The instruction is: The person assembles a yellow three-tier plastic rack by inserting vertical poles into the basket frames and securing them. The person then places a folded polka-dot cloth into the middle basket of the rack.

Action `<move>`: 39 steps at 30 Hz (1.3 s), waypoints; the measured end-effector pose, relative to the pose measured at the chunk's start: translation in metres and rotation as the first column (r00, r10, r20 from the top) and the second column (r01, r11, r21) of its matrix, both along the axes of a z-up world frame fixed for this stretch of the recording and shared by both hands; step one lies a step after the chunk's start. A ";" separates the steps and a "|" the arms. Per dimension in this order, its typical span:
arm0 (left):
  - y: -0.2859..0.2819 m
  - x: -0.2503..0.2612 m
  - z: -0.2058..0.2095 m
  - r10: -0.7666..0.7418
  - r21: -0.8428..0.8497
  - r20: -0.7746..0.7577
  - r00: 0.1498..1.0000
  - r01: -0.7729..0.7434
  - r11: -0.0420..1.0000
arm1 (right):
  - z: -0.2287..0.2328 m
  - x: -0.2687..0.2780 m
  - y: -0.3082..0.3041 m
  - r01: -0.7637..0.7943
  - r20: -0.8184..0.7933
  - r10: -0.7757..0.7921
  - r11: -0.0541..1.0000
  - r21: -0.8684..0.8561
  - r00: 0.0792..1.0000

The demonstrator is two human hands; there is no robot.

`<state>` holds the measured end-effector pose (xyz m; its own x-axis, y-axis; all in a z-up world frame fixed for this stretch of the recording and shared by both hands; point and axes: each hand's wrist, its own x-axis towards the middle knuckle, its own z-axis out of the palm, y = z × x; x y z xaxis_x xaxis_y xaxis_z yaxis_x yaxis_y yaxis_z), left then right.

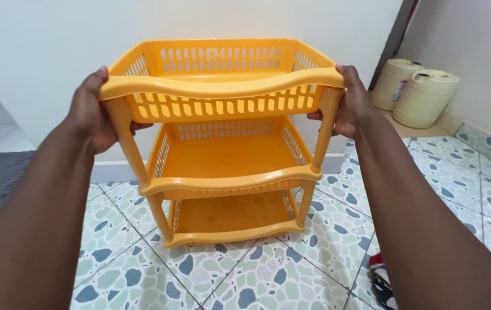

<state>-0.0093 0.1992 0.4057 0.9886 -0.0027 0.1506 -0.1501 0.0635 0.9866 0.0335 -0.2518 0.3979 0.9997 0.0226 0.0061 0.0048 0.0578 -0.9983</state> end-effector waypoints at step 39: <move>-0.246 -0.082 0.018 0.016 0.755 0.636 0.772 -0.626 0.195 | 0.018 -0.044 -0.007 -0.764 -0.216 0.733 0.619 -0.182 0.645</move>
